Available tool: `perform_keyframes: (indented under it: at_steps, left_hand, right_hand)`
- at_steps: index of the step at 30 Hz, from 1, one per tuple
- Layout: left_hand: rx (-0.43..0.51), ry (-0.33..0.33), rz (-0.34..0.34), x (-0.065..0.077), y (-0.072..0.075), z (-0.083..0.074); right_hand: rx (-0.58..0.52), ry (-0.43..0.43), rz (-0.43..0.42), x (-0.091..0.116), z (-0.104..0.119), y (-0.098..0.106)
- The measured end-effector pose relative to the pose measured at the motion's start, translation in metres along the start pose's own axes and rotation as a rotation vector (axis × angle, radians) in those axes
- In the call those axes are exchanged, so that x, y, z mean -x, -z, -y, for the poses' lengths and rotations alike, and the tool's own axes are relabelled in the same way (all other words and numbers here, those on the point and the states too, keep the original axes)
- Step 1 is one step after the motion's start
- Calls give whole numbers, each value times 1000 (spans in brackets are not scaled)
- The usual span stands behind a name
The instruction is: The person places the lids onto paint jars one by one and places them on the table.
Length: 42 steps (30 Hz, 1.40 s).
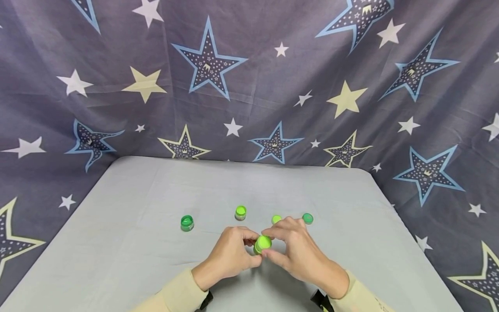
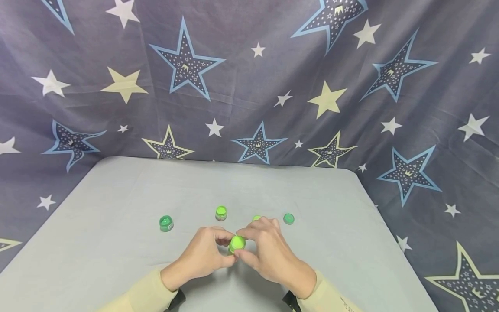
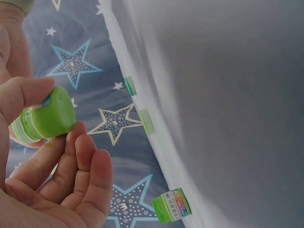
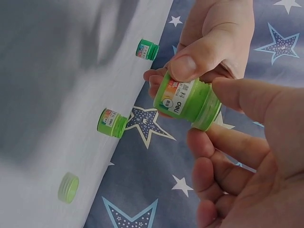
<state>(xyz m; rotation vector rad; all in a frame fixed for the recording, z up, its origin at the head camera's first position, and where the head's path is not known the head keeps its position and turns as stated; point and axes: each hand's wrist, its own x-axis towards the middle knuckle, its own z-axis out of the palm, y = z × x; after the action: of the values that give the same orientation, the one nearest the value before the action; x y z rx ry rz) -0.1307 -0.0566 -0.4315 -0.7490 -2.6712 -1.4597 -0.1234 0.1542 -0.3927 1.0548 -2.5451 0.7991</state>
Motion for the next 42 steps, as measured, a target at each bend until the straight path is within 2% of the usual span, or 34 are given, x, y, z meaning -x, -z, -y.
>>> perform_keyframes:
  at_steps: [21,29,34,42]
  left_hand:
    - [18,14,16,0,1,0]
    - [32,38,11,0,1,0]
    - [26,29,-5,0,0,1]
    - [19,16,-25,0,0,0]
  right_hand:
    - [-14,6,26,-1,1,-3]
    - [-33,-38,-17,-2,3,-6]
    - [-39,-74,-52,0,3,-8]
    - [39,-70,-143,0,1,-14]
